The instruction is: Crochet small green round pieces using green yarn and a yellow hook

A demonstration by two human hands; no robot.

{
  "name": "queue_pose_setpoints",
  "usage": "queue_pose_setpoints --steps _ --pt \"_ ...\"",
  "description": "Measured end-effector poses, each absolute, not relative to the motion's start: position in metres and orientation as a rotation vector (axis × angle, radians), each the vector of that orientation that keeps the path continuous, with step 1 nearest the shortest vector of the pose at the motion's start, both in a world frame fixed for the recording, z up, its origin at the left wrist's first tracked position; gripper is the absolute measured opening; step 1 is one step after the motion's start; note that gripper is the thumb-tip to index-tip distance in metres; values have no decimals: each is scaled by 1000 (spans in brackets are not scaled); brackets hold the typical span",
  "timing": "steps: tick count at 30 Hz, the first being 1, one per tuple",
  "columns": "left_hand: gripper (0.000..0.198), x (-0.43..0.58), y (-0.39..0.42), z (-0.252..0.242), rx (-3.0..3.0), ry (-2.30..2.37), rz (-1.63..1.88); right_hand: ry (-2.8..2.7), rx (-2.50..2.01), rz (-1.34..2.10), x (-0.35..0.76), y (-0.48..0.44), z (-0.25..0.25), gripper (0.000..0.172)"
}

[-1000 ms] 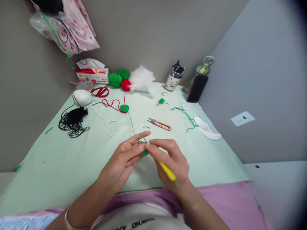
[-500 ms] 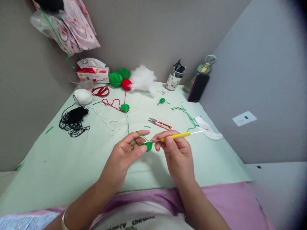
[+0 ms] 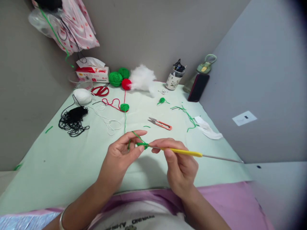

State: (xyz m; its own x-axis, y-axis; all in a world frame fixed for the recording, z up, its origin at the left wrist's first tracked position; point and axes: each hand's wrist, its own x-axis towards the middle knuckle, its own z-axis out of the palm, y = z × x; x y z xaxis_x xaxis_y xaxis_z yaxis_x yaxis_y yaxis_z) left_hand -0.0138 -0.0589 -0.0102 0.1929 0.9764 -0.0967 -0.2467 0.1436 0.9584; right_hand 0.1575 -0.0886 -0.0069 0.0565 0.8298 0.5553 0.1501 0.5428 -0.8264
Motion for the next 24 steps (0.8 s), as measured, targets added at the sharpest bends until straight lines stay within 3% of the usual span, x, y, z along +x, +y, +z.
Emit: queue_pose_setpoints --steps 8,11,15,18,21,24 --pt "23 -14 -61 -8 1035 975 1101 -1481 -884 610 156 -84 -6 28" --pt "25 -9 -64 -7 1029 1026 1167 -1700 -878 341 156 -84 -9 30" --pt "45 -4 -64 -4 825 858 1098 -1889 -919 -107 155 -84 -16 29" --pt "44 -5 -60 -1 589 719 940 -1714 -918 130 157 -83 -14 31" --pt "37 -8 -56 2 529 703 962 -1387 -912 564 158 -80 -7 26" --pt "34 -7 -57 4 613 691 988 -1315 -871 758 156 -76 -3 20"
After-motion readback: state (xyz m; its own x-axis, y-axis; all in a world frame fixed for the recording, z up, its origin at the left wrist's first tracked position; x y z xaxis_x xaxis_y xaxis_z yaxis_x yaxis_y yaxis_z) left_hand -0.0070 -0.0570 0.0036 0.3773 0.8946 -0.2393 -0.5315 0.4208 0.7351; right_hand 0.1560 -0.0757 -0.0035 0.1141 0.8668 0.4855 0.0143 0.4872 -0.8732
